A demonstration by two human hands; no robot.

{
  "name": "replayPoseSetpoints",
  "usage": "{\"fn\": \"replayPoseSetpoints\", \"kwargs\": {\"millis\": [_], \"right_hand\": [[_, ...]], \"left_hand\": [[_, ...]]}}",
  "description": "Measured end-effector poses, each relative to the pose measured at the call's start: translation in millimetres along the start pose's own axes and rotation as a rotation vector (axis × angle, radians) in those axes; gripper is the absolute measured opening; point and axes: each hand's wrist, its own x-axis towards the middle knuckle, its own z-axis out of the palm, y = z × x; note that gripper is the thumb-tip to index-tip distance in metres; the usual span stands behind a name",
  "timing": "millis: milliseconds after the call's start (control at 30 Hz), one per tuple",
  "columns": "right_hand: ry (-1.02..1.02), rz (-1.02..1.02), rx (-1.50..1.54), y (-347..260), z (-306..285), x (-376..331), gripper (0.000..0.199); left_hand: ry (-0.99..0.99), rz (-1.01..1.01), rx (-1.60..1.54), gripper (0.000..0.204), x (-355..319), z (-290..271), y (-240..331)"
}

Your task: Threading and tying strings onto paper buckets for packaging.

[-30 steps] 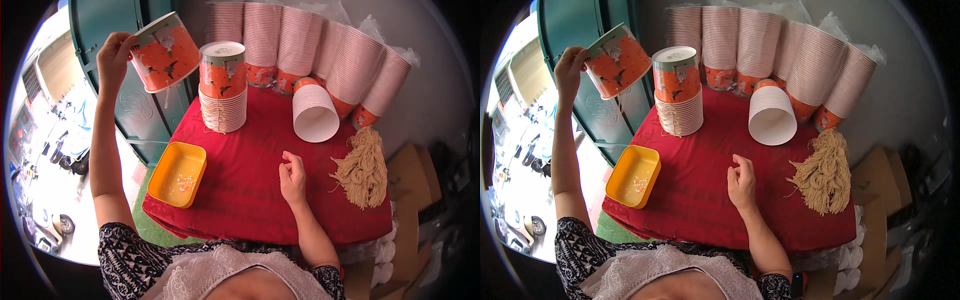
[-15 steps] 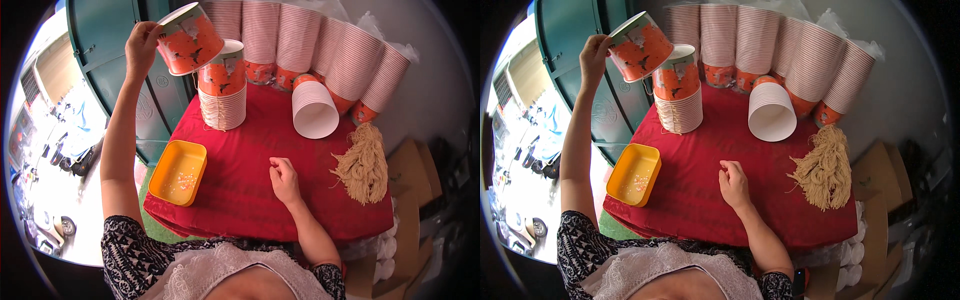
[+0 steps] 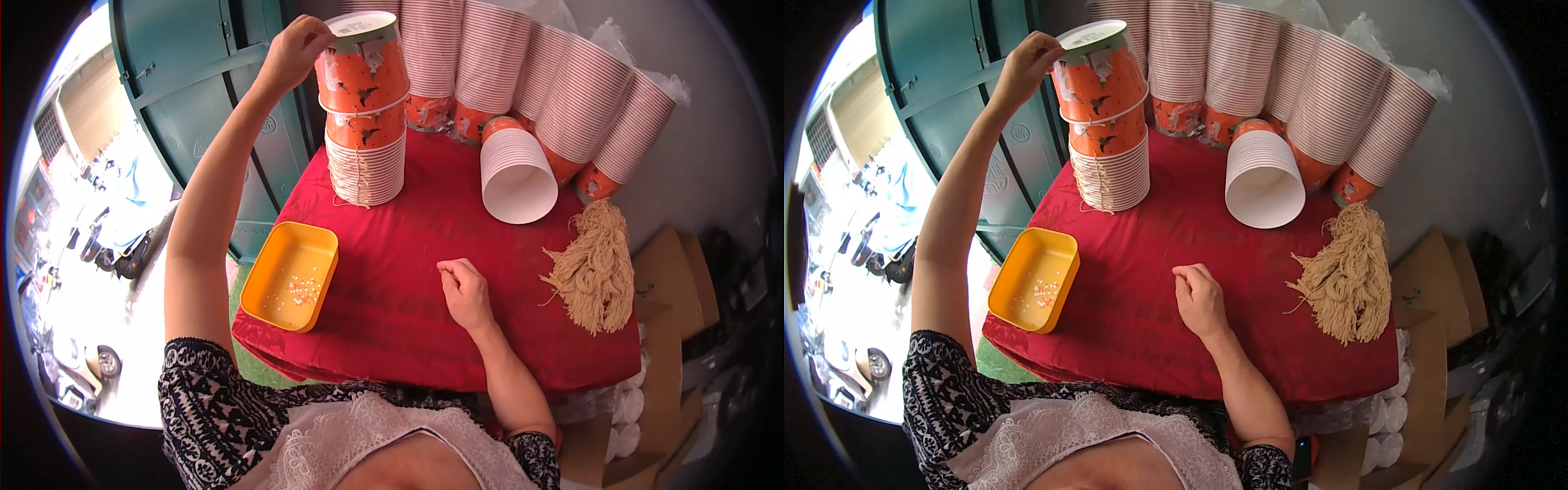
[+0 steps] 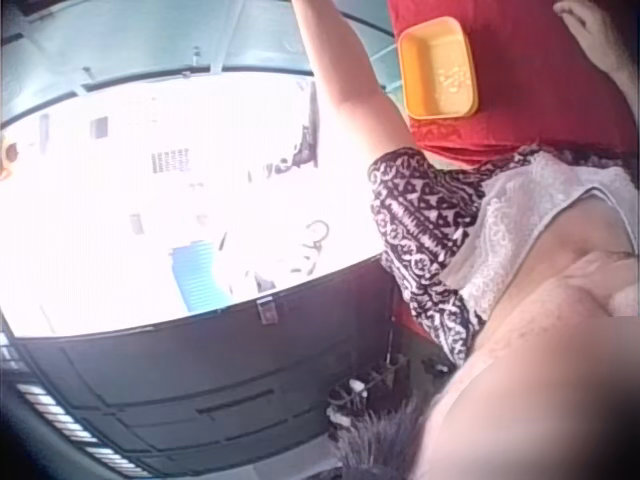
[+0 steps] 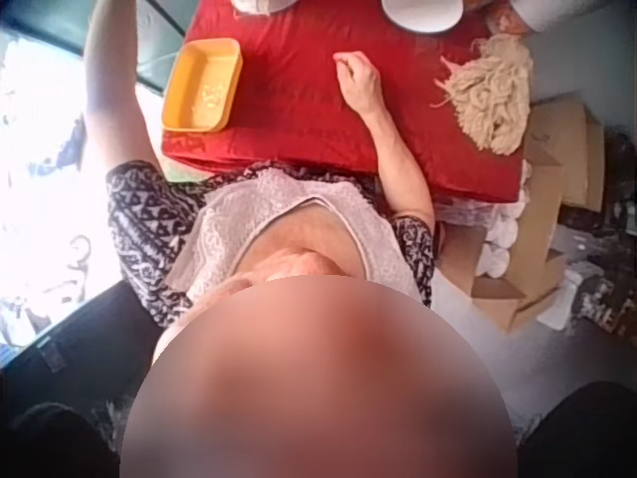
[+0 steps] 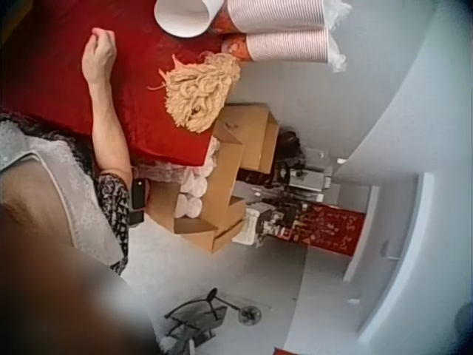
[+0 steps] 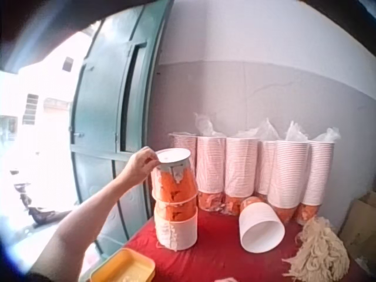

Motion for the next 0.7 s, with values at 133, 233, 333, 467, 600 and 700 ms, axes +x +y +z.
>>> {"fn": "replayPoseSetpoints", "kwargs": {"millis": [133, 233, 333, 467, 600, 700], "right_hand": [[-0.010, -0.039, -0.003, 1.9, 0.8, 0.4, 0.011], [-0.018, -0.047, 0.002, 0.9, 1.2, 1.2, 0.010], [-0.029, -0.043, 0.004, 0.3, 1.9, 1.8, 0.009], [-0.032, -0.054, 0.002, -0.1, 2.2, 1.8, 0.009], [-0.035, -0.057, -0.003, 2.0, 2.4, 1.5, 0.009], [-0.044, -0.042, 0.014, -0.1, 1.8, 2.0, 0.009]], "left_hand": [[-0.083, 0.000, -0.025, 0.016, 2.5, 5.9, -8.5], [-0.131, 0.013, -0.018, 0.016, 1.9, 10.4, -10.8], [-0.171, 0.024, 0.005, 0.016, -1.5, 14.3, -11.6], [-0.185, 0.034, -0.001, 0.017, -6.2, 19.0, -10.6], [-0.204, 0.019, 0.014, 0.017, -9.7, 20.6, -9.9], [-0.206, 0.018, 0.016, 0.017, -12.3, 19.7, -10.6]]}}
